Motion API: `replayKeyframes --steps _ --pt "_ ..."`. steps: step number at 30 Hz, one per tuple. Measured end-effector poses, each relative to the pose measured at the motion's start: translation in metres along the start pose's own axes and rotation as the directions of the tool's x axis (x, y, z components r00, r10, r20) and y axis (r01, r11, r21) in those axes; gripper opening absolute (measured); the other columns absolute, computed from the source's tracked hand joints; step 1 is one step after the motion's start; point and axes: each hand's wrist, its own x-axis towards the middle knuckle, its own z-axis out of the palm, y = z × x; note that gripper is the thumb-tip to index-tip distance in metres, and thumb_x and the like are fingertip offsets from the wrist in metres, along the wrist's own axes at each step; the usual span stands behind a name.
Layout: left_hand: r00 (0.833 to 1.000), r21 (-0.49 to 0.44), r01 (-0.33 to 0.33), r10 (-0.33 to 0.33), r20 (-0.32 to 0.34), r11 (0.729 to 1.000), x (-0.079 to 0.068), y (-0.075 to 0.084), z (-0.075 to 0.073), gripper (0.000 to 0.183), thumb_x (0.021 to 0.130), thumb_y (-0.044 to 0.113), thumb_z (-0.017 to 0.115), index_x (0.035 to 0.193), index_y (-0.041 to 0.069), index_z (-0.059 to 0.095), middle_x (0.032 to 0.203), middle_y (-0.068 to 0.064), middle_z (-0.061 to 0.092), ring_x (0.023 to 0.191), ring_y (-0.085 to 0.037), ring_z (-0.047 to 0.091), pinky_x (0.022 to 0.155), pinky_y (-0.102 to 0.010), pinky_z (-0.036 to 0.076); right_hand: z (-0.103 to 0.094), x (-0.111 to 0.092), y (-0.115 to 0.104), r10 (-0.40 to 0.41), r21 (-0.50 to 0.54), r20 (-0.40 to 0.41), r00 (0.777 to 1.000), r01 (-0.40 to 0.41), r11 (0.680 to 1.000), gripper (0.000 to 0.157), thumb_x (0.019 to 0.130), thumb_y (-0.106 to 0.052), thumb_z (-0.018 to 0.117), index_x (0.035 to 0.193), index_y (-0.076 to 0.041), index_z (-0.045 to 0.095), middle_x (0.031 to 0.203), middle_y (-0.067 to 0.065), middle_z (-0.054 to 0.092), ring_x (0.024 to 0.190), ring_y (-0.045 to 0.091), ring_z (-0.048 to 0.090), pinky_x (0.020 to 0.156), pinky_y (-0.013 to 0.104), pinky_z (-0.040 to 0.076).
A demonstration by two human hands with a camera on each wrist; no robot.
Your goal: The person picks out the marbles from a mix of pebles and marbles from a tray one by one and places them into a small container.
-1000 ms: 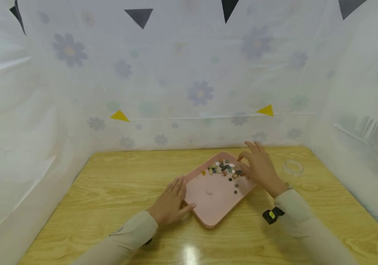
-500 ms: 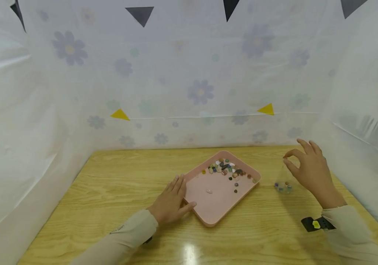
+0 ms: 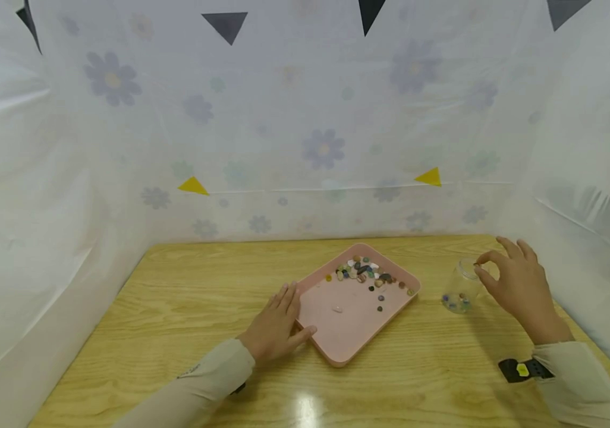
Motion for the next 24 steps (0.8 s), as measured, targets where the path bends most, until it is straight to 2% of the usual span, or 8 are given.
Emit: replayKeyframes --steps 11,24 --pt "1.000 -0.010 0.001 -0.001 0.011 1.000 -0.0003 0.0019 -0.0024 0.091 0.096 0.066 0.027 0.151 -0.004 0.014 0.159 -0.021 0.005 0.146 -0.035 0.006 0.117 -0.049 0.016 -0.0004 0.0000 -0.0001 0.017 -0.001 0.021 1.000 -0.017 1.000 0.019 0.082 -0.011 0.075 0.096 -0.001 0.069 0.133 0.037 0.042 0.123 0.062 0.029 0.081 0.079 0.031" --pt "1.000 -0.001 -0.008 0.008 -0.014 1.000 -0.0016 0.0029 -0.0028 0.089 0.096 0.065 0.029 0.151 -0.005 0.018 0.158 -0.021 0.008 0.146 -0.037 0.010 0.117 -0.049 0.018 -0.0011 -0.0017 -0.0006 0.012 0.001 0.029 1.000 -0.012 1.000 0.019 0.083 -0.010 0.074 0.098 0.000 0.068 0.131 0.038 0.044 0.120 0.064 0.031 0.080 0.079 0.032"
